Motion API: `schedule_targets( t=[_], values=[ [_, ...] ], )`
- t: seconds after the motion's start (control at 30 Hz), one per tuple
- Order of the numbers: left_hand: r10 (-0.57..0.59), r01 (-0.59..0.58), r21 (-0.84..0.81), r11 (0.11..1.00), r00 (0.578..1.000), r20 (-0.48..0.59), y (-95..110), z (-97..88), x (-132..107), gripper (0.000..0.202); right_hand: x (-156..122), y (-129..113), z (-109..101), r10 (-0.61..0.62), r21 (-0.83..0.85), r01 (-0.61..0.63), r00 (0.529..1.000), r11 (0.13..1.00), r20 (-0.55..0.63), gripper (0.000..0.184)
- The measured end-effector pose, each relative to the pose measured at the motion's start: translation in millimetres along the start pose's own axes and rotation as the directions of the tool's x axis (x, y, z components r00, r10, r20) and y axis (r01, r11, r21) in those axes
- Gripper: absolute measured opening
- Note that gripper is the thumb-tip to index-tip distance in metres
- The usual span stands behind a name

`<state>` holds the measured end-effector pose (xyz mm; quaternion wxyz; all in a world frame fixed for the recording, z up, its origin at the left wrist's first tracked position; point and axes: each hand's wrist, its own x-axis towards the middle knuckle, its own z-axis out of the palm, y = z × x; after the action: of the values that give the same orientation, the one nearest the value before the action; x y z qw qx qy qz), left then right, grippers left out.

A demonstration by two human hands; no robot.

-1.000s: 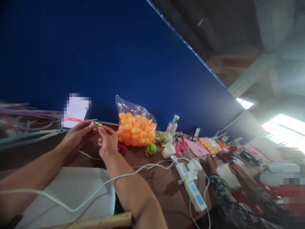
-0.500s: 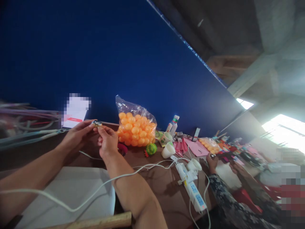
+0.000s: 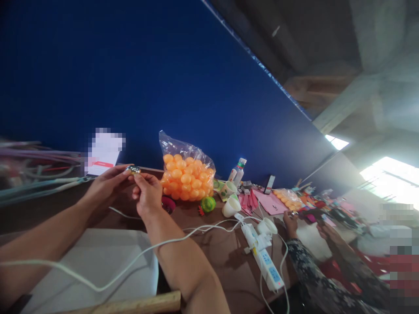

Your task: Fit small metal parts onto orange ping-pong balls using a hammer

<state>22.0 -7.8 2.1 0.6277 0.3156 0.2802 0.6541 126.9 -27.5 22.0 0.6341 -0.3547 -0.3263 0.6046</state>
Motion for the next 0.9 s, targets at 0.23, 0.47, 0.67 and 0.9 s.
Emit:
schedule_targets(
  t=[0.23, 0.47, 0.67, 0.9],
  values=[
    [-0.01, 0.01, 0.007, 1.0, 1.0, -0.004, 1.2, 1.5, -1.6, 0.033, 1.3, -2.4, 1.3, 0.013, -0.014, -0.013, 1.0, 1.0, -0.019, 0.013],
    [-0.012, 0.012, 0.012, 1.0, 1.0, 0.013, 0.8, 2.5, -3.2, 0.032, 2.9, -0.5, 0.1, 0.018, -0.045, -0.02, 0.999, 0.999, -0.037, 0.016],
    [-0.027, 0.027, 0.007, 1.0, 1.0, 0.005, 2.3, 4.5, -5.4, 0.032, 3.6, 0.2, 0.0, 0.015, -0.067, -0.017, 0.999, 0.998, -0.036, 0.017],
    [-0.036, 0.036, 0.016, 0.999, 0.999, 0.015, 1.8, 4.5, -6.3, 0.032, 1.6, -3.0, 2.2, 0.014, -0.061, -0.018, 0.998, 0.998, -0.06, 0.016]
  ],
)
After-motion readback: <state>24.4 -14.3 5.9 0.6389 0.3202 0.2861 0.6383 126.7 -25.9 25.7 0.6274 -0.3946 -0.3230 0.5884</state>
